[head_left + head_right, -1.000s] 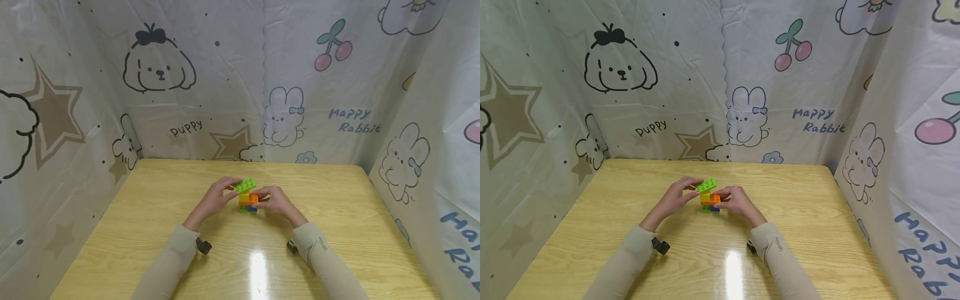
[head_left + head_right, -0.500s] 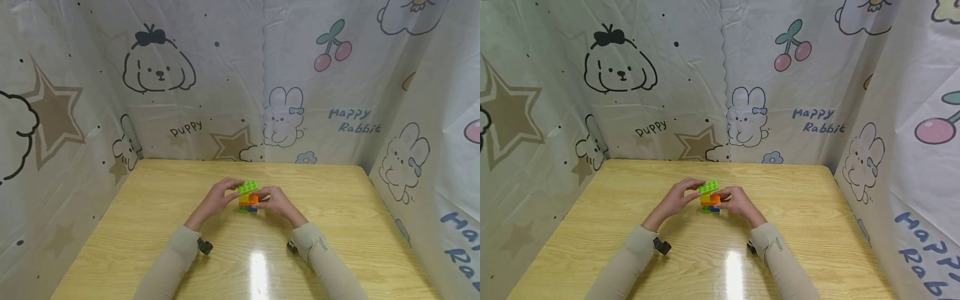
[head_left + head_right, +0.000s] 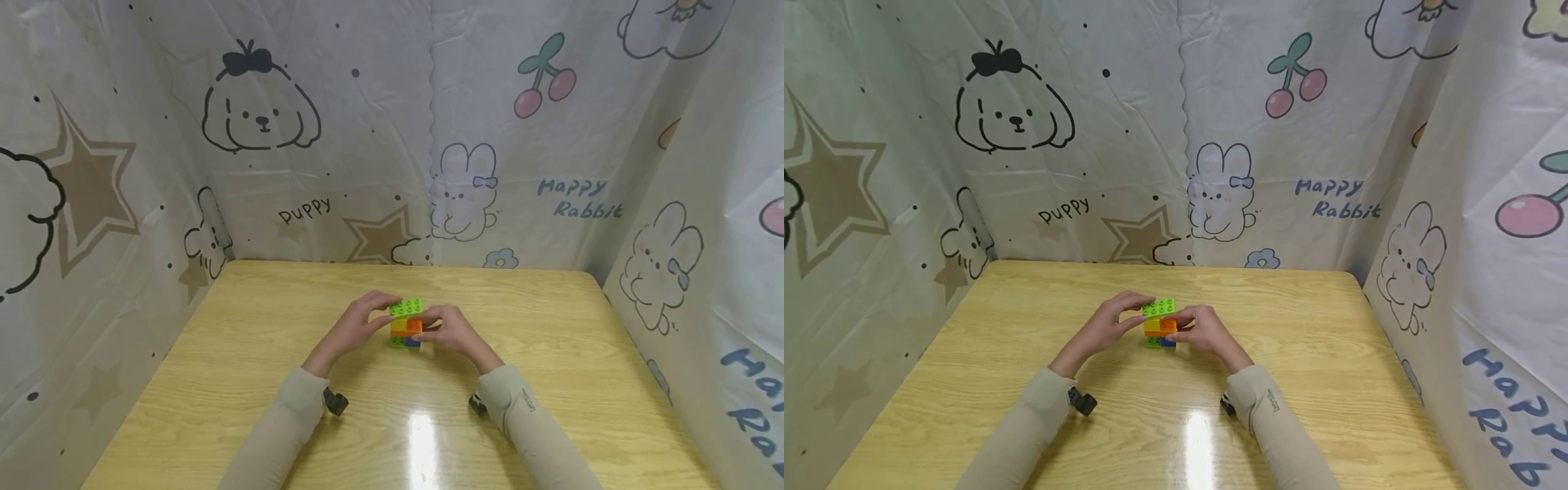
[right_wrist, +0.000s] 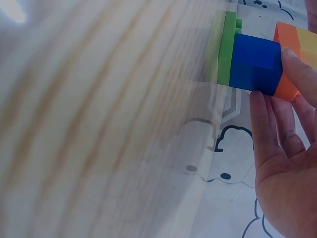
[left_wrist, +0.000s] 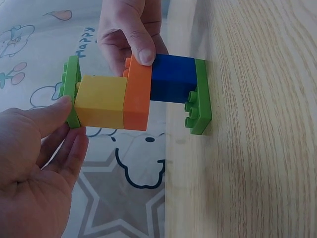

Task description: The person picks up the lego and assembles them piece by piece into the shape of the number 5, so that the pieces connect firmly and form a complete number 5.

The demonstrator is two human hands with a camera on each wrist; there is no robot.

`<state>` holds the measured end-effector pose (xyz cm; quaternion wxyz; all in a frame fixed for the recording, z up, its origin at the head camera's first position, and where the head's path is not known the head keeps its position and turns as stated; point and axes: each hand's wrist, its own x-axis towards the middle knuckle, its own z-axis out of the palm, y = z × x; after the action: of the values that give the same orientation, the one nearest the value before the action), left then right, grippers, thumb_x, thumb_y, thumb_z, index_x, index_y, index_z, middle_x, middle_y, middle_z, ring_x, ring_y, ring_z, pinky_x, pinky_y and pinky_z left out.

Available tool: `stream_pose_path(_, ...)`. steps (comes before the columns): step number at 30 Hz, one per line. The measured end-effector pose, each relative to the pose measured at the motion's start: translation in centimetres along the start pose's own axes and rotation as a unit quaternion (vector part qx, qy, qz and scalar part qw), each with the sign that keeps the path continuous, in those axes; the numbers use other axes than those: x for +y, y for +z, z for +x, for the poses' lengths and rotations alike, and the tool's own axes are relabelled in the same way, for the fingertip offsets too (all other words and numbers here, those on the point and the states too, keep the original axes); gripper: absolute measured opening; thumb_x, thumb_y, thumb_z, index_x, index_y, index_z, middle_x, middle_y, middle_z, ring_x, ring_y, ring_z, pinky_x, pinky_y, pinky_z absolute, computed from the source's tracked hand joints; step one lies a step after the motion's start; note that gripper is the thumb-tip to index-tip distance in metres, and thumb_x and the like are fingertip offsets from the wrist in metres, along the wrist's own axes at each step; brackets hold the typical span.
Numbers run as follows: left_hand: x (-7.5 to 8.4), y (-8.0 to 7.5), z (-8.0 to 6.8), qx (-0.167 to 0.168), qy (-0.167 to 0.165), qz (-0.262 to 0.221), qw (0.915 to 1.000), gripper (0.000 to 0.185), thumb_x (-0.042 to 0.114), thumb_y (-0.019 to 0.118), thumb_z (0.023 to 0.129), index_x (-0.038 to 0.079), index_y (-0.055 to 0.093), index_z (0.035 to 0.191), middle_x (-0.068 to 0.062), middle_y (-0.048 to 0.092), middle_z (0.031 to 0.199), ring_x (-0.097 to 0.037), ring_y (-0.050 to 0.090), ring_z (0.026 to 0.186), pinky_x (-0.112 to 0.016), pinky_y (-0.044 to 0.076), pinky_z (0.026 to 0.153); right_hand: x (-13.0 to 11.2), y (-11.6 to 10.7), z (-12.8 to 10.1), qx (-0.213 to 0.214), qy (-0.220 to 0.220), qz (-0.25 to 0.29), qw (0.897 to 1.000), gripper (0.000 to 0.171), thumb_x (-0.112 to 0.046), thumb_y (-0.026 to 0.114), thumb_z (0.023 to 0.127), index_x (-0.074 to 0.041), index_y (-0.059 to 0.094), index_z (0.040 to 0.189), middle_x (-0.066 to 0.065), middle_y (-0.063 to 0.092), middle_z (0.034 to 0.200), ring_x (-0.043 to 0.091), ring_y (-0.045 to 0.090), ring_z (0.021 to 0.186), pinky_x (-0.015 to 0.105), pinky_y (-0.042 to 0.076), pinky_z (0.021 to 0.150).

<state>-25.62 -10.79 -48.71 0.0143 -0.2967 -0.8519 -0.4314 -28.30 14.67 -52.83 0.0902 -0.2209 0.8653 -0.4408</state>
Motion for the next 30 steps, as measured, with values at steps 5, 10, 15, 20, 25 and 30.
stream_pose_path(5,-0.23,0.14,-0.07,-0.007,0.006,0.002,1.0000,0.038,0.015,0.065,0.103,0.013,0.063,0.141,-0.007,0.065,0.136,-0.026,0.061,0.127,-0.049,0.051,0.110,0.06,0.14,-0.11,0.001,0.008,0.012,1.000,0.023,-0.013,0.087,0.085,-0.011,0.081,0.106,0.004,0.074,0.103,0.019,0.071,0.096,0.036,0.063,0.089)
stream_pose_path(10,-0.23,0.17,0.03,-0.003,0.013,0.005,0.9999,0.038,0.016,0.065,0.103,0.013,0.063,0.141,-0.007,0.065,0.136,-0.027,0.061,0.126,-0.051,0.051,0.110,0.03,0.05,-0.10,0.006,0.004,0.011,1.000,0.019,-0.013,0.086,0.085,-0.012,0.081,0.104,0.003,0.073,0.102,0.018,0.070,0.096,0.036,0.063,0.089)
stream_pose_path(15,-0.37,0.27,0.14,0.001,0.014,0.008,0.9999,0.038,0.017,0.066,0.102,0.013,0.064,0.140,-0.007,0.065,0.135,-0.027,0.062,0.125,-0.053,0.051,0.108,-0.04,-0.08,-0.08,0.004,0.000,0.009,1.000,0.018,-0.013,0.086,0.086,-0.013,0.081,0.104,0.002,0.074,0.101,0.017,0.070,0.095,0.036,0.063,0.089)
stream_pose_path(20,-0.53,0.34,0.23,0.004,0.011,0.004,0.9999,0.037,0.019,0.067,0.102,0.014,0.065,0.139,-0.006,0.065,0.135,-0.027,0.062,0.125,-0.054,0.051,0.108,-0.09,-0.17,0.00,0.005,0.000,0.007,1.000,0.018,-0.012,0.087,0.084,-0.013,0.080,0.101,0.003,0.074,0.101,0.019,0.070,0.096,0.037,0.063,0.089)
stream_pose_path(25,-0.71,0.47,0.28,0.006,0.020,0.004,0.9998,0.037,0.018,0.067,0.102,0.012,0.065,0.138,-0.007,0.065,0.135,-0.028,0.062,0.124,-0.057,0.051,0.106,-0.14,-0.10,-0.02,0.007,0.001,0.008,1.000,0.014,-0.012,0.087,0.085,-0.012,0.079,0.097,0.004,0.074,0.100,0.020,0.070,0.096,0.037,0.063,0.089)
stream_pose_path(30,-0.76,0.54,0.34,0.005,0.021,0.001,0.9998,0.036,0.017,0.067,0.101,0.011,0.066,0.137,-0.008,0.066,0.133,-0.028,0.062,0.123,-0.056,0.051,0.107,-0.15,-0.09,-0.11,0.008,-0.001,0.000,1.000,0.012,-0.013,0.086,0.085,-0.013,0.079,0.094,0.003,0.073,0.097,0.019,0.068,0.095,0.040,0.063,0.090)
